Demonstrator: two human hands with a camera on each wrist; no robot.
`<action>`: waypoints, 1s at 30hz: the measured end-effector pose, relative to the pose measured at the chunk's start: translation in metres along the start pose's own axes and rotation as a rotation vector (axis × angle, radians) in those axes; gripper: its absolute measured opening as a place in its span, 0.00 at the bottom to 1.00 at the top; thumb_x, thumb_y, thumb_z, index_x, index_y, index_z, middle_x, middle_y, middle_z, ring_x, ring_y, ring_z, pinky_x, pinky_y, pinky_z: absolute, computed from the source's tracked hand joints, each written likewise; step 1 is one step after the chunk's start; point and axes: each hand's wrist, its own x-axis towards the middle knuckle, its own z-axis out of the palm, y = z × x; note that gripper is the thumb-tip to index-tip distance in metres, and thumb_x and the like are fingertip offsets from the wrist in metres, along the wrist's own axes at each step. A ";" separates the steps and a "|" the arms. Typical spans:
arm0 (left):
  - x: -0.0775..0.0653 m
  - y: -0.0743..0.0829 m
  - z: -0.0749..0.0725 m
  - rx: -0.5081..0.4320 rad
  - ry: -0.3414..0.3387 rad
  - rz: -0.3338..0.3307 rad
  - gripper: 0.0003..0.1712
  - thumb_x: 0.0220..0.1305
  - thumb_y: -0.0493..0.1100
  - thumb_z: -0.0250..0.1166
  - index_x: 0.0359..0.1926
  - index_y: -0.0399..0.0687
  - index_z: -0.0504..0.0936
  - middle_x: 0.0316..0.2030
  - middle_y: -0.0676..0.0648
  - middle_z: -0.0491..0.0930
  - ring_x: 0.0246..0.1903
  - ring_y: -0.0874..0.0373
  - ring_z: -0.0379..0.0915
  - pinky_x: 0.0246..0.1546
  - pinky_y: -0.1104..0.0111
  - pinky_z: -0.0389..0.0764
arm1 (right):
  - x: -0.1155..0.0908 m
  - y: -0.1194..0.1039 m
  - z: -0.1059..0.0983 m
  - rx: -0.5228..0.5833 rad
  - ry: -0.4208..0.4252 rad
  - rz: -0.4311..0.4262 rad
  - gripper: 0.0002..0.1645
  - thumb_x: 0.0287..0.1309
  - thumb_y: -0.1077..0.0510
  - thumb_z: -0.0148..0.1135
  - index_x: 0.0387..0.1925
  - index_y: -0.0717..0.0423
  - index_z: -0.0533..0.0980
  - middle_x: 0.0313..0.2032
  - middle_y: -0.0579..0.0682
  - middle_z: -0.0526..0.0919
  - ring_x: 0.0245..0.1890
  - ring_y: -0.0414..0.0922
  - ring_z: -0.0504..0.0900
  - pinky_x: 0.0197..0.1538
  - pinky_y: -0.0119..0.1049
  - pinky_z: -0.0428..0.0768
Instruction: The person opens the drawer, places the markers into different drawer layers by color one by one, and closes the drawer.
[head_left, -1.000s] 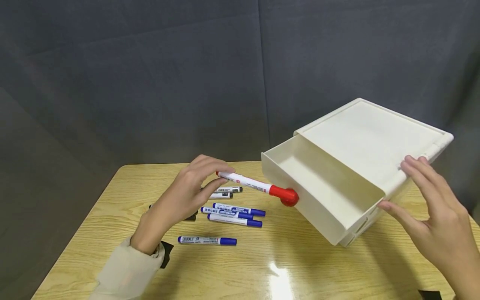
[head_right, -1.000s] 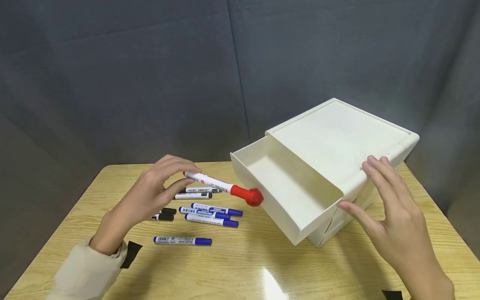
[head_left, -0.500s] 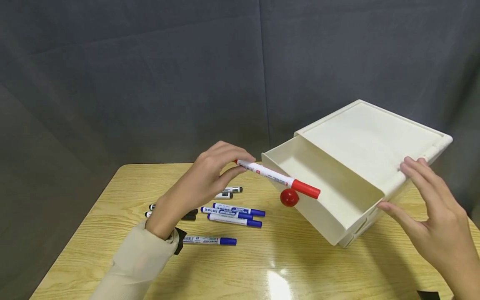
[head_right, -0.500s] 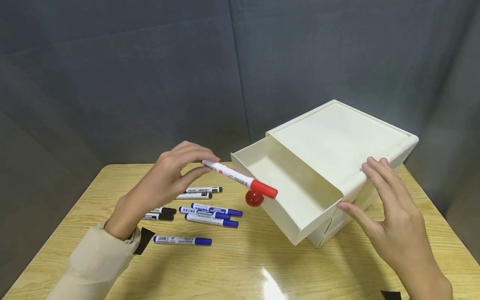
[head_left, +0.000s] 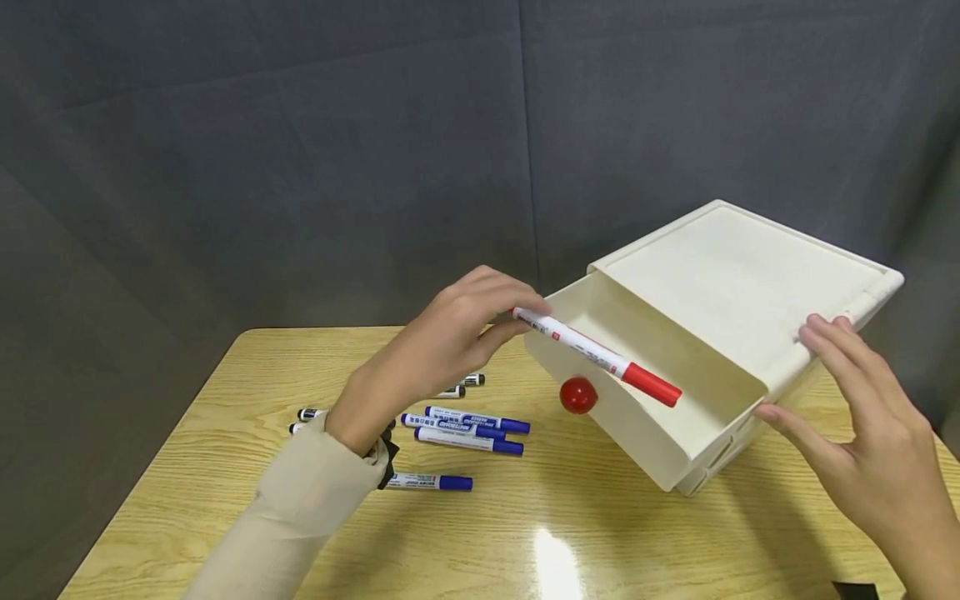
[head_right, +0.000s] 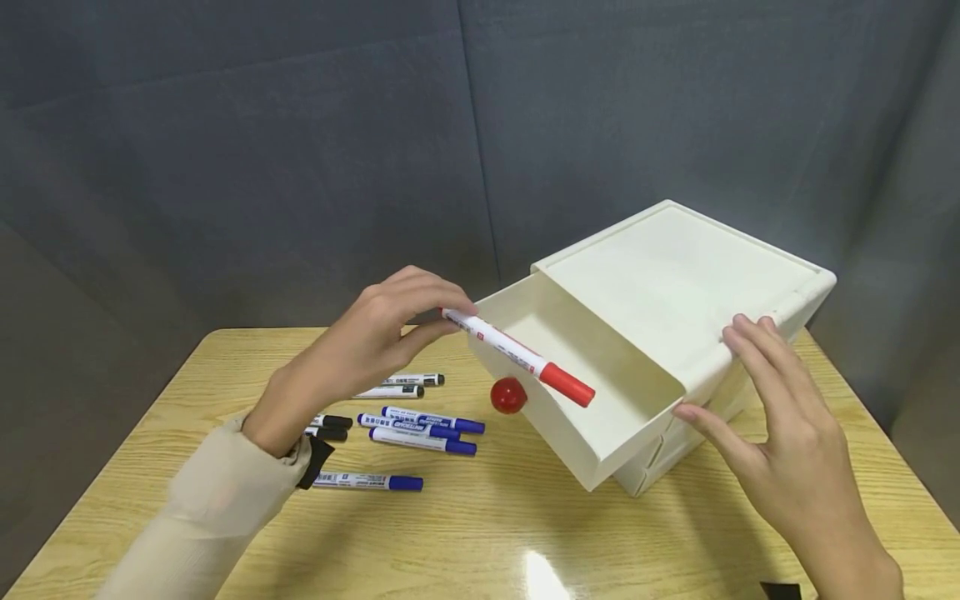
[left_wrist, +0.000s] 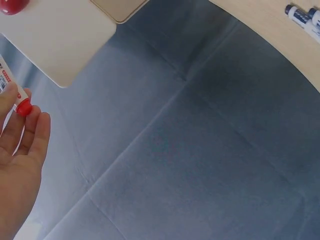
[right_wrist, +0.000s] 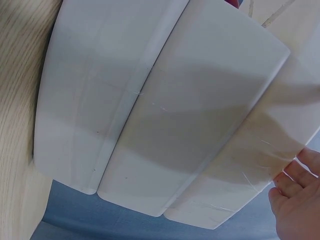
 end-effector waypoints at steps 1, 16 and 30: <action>0.003 0.001 0.001 0.003 -0.007 0.002 0.13 0.62 0.32 0.67 0.49 0.41 0.85 0.46 0.49 0.86 0.48 0.57 0.73 0.50 0.71 0.78 | 0.000 0.000 0.000 -0.002 -0.001 0.001 0.54 0.52 0.23 0.57 0.63 0.64 0.73 0.65 0.59 0.75 0.73 0.42 0.64 0.74 0.22 0.58; 0.030 0.008 0.005 0.047 -0.176 -0.059 0.14 0.68 0.36 0.63 0.53 0.46 0.84 0.54 0.52 0.83 0.54 0.59 0.71 0.55 0.74 0.77 | 0.001 -0.001 -0.003 -0.016 -0.006 0.013 0.55 0.52 0.23 0.57 0.63 0.63 0.73 0.65 0.60 0.75 0.73 0.43 0.64 0.74 0.22 0.58; 0.047 0.011 0.017 0.090 -0.280 -0.036 0.13 0.67 0.36 0.63 0.52 0.48 0.84 0.52 0.53 0.84 0.53 0.59 0.71 0.55 0.77 0.75 | 0.003 -0.002 -0.001 -0.006 -0.008 0.004 0.55 0.52 0.23 0.57 0.64 0.63 0.73 0.65 0.59 0.75 0.73 0.43 0.64 0.74 0.22 0.58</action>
